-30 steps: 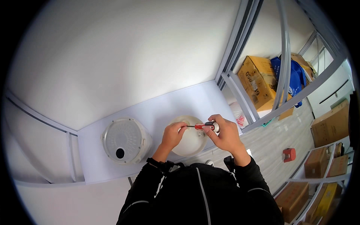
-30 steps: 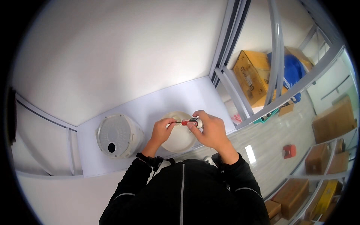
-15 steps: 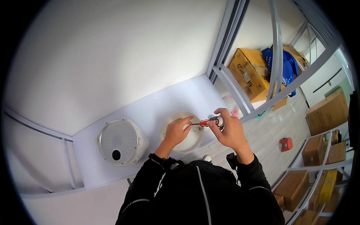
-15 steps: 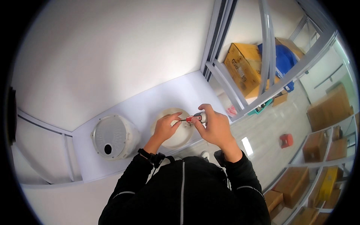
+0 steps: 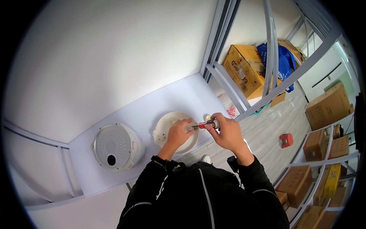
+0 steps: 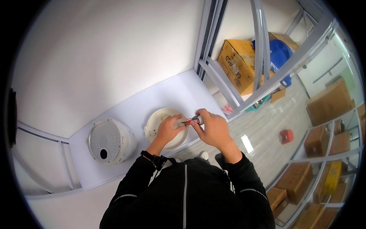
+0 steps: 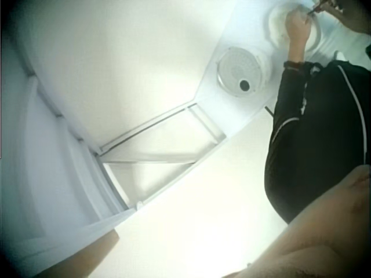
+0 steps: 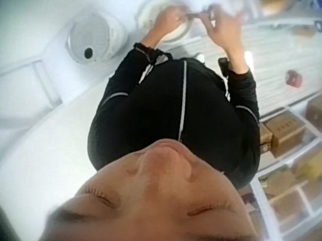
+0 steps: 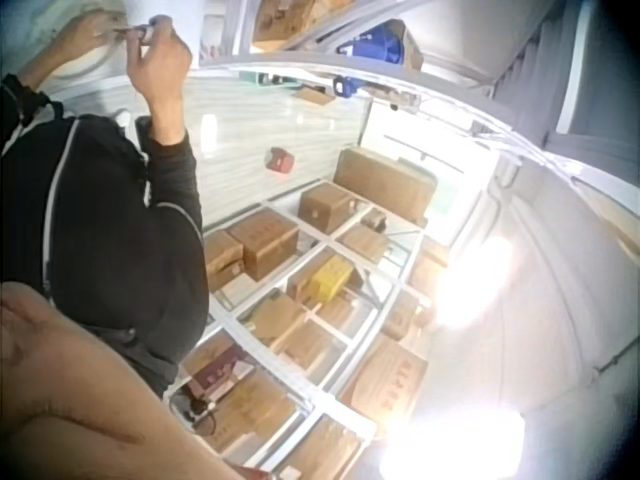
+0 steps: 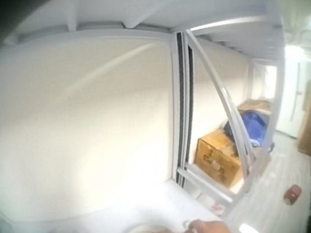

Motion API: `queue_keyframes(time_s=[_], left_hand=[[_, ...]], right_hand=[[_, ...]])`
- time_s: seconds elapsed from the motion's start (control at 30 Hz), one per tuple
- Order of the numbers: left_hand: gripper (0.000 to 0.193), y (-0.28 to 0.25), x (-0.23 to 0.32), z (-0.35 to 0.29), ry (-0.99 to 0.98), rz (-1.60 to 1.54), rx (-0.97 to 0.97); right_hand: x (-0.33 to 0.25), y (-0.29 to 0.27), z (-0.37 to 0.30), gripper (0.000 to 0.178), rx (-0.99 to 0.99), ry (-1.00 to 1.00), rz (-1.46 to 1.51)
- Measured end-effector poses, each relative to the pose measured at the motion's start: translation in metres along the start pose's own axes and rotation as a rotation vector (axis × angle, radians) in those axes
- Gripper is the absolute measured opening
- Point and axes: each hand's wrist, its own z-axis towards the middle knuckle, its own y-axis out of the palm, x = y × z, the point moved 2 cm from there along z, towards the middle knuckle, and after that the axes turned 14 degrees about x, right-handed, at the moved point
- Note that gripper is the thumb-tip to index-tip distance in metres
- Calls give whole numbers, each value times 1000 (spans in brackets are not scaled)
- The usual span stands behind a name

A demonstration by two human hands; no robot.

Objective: The person assembles a white appliance by using a screwdriver to fasten screws into a circular lid and then attaching the lid to a cylindrical container. The person handles the lid, container, and screwdriver throughout the process.

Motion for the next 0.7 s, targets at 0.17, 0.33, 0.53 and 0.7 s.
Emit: queue_keyframes(time_s=[0.17, 0.33, 0.53, 0.7], left_hand=[[65, -1, -3, -9, -86, 30, -80], [70, 2, -9, -19, -12, 97, -121], [71, 4, -11, -21, -31, 70, -99], [69, 6, -13, -25, -18, 73, -84]], right_hand=[[7, 11, 2, 38, 56, -80, 2], [-3, 14, 6, 36, -29, -73, -37], [1, 25, 6, 35, -35, -78, -32], [1, 28, 8, 34, -35, -88, -42]])
